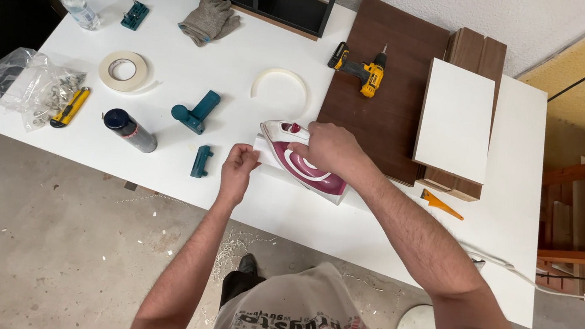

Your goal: The person applies a white edge band to a wooden board using a household iron to activate the adhesive. They then use a clamp to secure the board and a small blue block to press the edge down. Finally, they trim the excess banding with a utility knife and smooth the surface with a sanding block.

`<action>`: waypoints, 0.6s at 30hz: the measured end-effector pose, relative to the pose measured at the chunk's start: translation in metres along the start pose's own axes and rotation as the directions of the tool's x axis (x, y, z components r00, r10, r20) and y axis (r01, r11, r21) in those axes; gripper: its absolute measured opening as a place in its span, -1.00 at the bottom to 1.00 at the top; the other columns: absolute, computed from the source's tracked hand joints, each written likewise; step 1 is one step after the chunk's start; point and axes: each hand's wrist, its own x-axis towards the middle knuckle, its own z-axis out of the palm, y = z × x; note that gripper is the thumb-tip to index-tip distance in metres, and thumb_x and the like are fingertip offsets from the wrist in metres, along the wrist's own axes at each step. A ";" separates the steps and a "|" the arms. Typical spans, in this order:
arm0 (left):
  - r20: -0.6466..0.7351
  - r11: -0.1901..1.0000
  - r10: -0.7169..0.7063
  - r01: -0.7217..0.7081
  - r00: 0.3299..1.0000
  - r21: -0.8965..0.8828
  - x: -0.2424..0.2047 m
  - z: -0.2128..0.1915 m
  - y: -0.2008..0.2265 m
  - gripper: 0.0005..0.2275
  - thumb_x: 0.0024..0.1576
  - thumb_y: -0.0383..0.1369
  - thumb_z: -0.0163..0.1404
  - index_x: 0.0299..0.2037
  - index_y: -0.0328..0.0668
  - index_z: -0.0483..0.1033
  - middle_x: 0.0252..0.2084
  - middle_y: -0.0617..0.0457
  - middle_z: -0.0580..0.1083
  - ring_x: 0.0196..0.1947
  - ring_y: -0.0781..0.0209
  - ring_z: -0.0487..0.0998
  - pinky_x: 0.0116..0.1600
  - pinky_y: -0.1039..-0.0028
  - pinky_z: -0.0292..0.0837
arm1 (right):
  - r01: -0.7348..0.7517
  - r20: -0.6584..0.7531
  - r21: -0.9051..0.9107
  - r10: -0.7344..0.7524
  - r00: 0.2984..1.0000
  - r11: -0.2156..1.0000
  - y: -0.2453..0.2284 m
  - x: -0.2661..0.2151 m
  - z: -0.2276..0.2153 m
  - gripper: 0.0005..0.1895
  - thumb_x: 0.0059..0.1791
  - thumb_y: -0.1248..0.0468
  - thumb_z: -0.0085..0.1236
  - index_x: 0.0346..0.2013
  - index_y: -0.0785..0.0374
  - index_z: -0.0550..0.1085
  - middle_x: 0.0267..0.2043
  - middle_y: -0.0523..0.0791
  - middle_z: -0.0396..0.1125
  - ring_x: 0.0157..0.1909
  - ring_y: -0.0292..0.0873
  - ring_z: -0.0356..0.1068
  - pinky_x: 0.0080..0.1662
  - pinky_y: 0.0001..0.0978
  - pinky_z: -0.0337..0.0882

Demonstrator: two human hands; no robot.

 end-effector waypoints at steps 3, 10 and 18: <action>0.024 1.000 0.020 -0.020 0.999 -0.006 -0.009 -0.001 0.016 -0.86 0.28 -0.33 -0.01 -0.07 -0.20 0.43 -0.28 0.07 0.41 -0.08 0.25 0.47 0.26 0.32 0.44 | 0.022 0.021 -0.026 -0.022 1.000 0.999 -0.009 0.000 -0.001 -0.40 0.07 -0.08 -0.02 0.04 0.45 0.50 -0.13 0.18 0.49 -0.04 0.25 0.53 -0.06 0.08 0.55; 0.056 0.996 0.033 -0.028 0.998 -0.090 -0.011 -0.001 0.013 -0.81 0.27 -0.32 -0.12 -0.04 -0.27 0.41 -0.20 -0.09 0.42 -0.01 0.10 0.48 0.34 0.19 0.41 | 0.066 0.002 -0.037 -0.066 0.998 0.997 -0.018 0.021 0.011 -0.40 0.08 -0.09 -0.03 0.03 0.45 0.50 -0.15 0.18 0.49 -0.06 0.25 0.53 -0.09 0.08 0.55; 0.030 0.981 0.056 -0.050 0.998 -0.189 -0.007 -0.003 -0.004 -0.79 0.25 -0.29 -0.18 -0.07 -0.26 0.41 -0.27 -0.02 0.36 -0.15 0.16 0.47 0.29 0.19 0.45 | 0.077 -0.009 -0.060 -0.078 0.997 0.995 -0.019 0.034 0.022 -0.39 0.05 -0.13 -0.02 0.01 0.41 0.50 -0.15 0.18 0.49 -0.04 0.31 0.51 -0.08 0.17 0.53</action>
